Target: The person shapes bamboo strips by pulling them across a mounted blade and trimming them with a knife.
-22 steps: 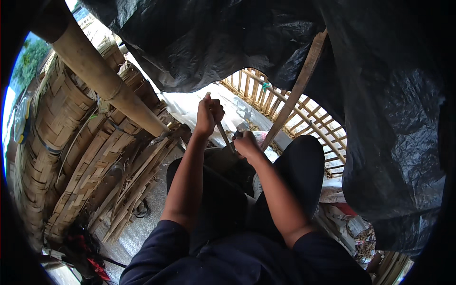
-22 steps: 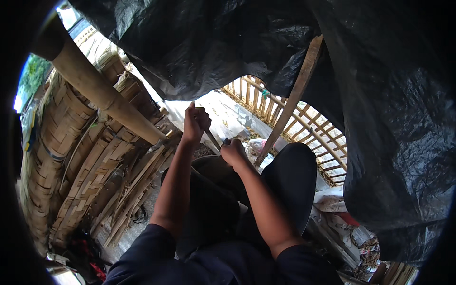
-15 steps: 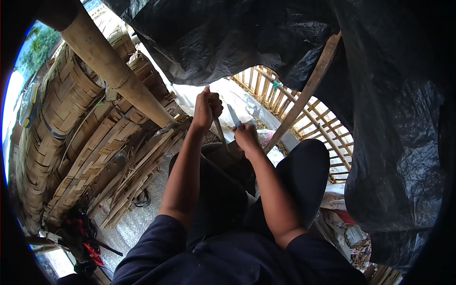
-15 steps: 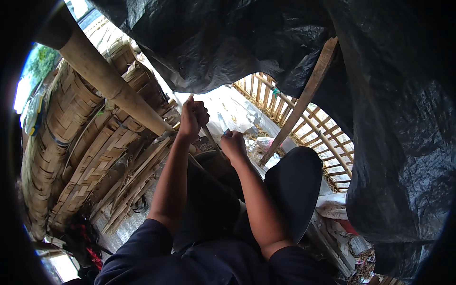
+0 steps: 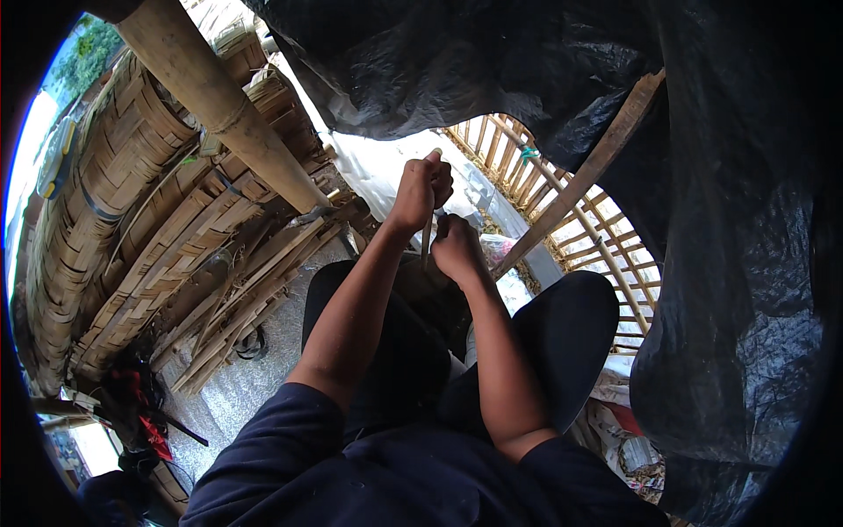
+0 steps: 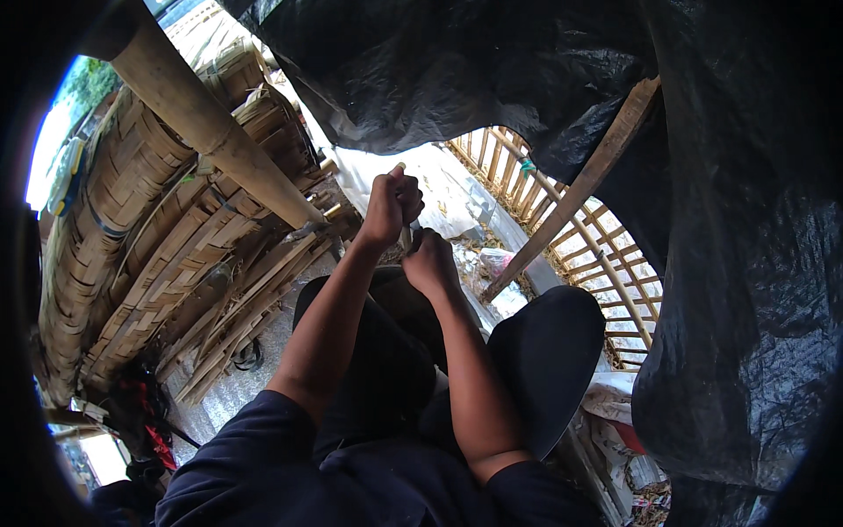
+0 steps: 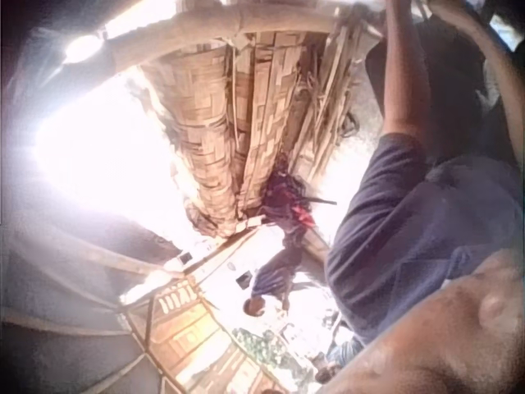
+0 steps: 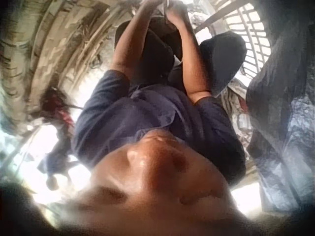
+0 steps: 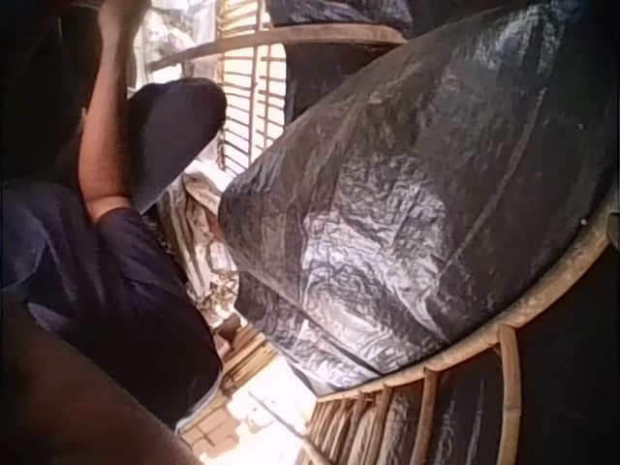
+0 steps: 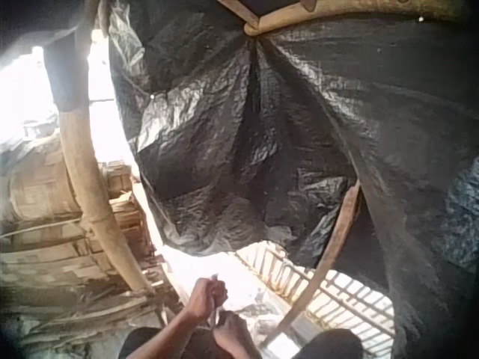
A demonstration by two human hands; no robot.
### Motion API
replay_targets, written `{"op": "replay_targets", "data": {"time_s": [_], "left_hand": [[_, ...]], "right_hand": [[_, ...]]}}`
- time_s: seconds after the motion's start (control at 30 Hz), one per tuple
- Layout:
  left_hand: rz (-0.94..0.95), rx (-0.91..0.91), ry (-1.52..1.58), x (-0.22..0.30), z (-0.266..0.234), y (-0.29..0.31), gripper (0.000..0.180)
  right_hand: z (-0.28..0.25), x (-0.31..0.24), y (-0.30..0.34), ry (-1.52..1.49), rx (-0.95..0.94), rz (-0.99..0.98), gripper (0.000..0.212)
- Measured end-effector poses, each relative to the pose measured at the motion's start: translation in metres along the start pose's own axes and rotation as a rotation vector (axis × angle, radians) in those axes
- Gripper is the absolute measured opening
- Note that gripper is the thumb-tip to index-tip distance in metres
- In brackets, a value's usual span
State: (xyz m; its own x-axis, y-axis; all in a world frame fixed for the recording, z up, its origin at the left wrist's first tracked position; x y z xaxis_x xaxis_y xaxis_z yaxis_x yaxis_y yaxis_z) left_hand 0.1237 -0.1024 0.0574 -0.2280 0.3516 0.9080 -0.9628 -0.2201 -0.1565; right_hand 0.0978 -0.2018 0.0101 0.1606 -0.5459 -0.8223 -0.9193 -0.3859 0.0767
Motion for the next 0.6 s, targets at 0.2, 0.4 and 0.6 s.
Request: {"op": "replay_targets", "data": {"time_s": [0.2,0.4,0.6], "left_hand": [[-0.01,-0.062,0.094,-0.003,0.01,-0.009,0.052],[0.003,-0.044,0.089,0.0,-0.012,0.005,0.053],[-0.015,-0.003,0.074,0.005,-0.015,-0.007,0.049]], "right_hand": [[0.048,0.065,-0.004,0.208,0.021,-0.05,0.029],[0.017,-0.002,0.004,-0.031,0.109,-0.165,0.022],[0.057,0.057,0.004,0.199,0.073,0.034,0.026]]}}
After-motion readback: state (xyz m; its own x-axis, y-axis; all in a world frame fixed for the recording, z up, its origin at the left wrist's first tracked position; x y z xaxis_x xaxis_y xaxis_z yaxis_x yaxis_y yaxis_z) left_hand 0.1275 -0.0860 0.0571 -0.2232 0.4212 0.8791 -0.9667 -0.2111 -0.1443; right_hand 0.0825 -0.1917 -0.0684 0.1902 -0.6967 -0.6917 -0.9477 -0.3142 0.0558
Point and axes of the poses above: each hand's wrist, its own y-axis away from the middle knuckle, its own z-axis out of the palm, x = y × z, the point moved 8 cm from there along -y, towards the middle knuckle, and after that the axes turned 3 degrees about x, right-handed, at the moved point
